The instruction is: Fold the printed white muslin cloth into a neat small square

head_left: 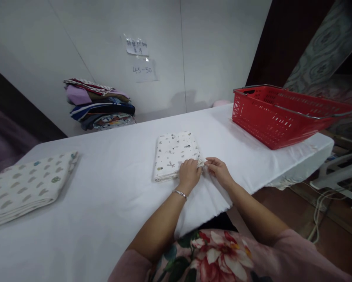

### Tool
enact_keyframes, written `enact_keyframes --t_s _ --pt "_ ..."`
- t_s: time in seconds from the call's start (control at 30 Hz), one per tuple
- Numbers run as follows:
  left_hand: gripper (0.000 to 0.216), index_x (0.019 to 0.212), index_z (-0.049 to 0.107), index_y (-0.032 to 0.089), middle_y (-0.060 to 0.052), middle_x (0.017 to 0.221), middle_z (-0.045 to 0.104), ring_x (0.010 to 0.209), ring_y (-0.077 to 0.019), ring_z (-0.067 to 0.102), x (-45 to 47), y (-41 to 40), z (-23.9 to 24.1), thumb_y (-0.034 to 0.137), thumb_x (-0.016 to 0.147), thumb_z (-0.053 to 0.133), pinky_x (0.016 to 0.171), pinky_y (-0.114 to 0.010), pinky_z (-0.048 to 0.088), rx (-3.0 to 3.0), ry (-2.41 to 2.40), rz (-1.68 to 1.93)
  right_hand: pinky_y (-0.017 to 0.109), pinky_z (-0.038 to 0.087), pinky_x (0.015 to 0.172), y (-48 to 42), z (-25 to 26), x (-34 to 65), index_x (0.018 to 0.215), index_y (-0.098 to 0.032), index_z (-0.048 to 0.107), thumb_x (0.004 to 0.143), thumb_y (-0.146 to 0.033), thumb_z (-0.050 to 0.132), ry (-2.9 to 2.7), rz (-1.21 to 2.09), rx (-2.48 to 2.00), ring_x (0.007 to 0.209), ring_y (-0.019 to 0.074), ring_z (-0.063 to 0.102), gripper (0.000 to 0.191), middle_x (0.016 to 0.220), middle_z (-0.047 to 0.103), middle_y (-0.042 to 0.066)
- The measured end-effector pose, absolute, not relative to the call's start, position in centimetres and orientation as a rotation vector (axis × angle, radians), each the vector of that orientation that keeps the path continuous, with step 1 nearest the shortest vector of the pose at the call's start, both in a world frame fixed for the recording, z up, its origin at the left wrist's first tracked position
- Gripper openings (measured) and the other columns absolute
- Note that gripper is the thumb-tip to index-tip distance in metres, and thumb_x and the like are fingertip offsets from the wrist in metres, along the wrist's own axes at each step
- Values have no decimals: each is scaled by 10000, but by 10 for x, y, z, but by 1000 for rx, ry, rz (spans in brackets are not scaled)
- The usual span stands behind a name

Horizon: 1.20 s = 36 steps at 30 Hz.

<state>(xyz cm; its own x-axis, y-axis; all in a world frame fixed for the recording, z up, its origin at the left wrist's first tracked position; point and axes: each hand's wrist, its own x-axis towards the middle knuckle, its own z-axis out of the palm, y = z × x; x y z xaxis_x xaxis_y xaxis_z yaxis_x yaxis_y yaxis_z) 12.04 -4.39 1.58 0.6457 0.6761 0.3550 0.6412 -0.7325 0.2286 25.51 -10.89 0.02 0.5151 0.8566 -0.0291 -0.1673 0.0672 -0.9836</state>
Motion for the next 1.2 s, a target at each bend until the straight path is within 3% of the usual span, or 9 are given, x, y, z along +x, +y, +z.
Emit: enact_keyframes --t_s 0.1,0.4,0.9,1.2 --pt "69 855 542 204 -33 890 582 875 -197 505 121 -40 16 270 841 527 748 -333 367 2722 1119 650 197 282 412 -109 -2 257 915 -161 600 616 -311 675 -663 801 -1337 509 73 491 343 797 632 14" --pt "100 897 565 205 -30 907 592 897 -192 512 119 -37 16 278 830 558 772 -316 380 2677 1082 647 210 288 375 -108 1 252 839 -162 567 690 -366 598 -810 892 -1468 402 87 484 255 670 653 19" --pt "94 856 563 206 -30 892 590 867 -185 509 117 -36 18 278 868 503 746 -310 376 2669 1004 632 189 305 360 -107 3 253 990 -153 585 676 -308 619 -771 942 -1440 443 104 534 352 658 649 23" --pt "134 867 565 202 -35 891 586 877 -175 513 117 -35 16 275 890 456 771 -305 375 2613 1010 660 186 307 375 -109 2 254 1054 -157 565 706 -365 652 -829 962 -1433 472 104 534 414 640 614 7"
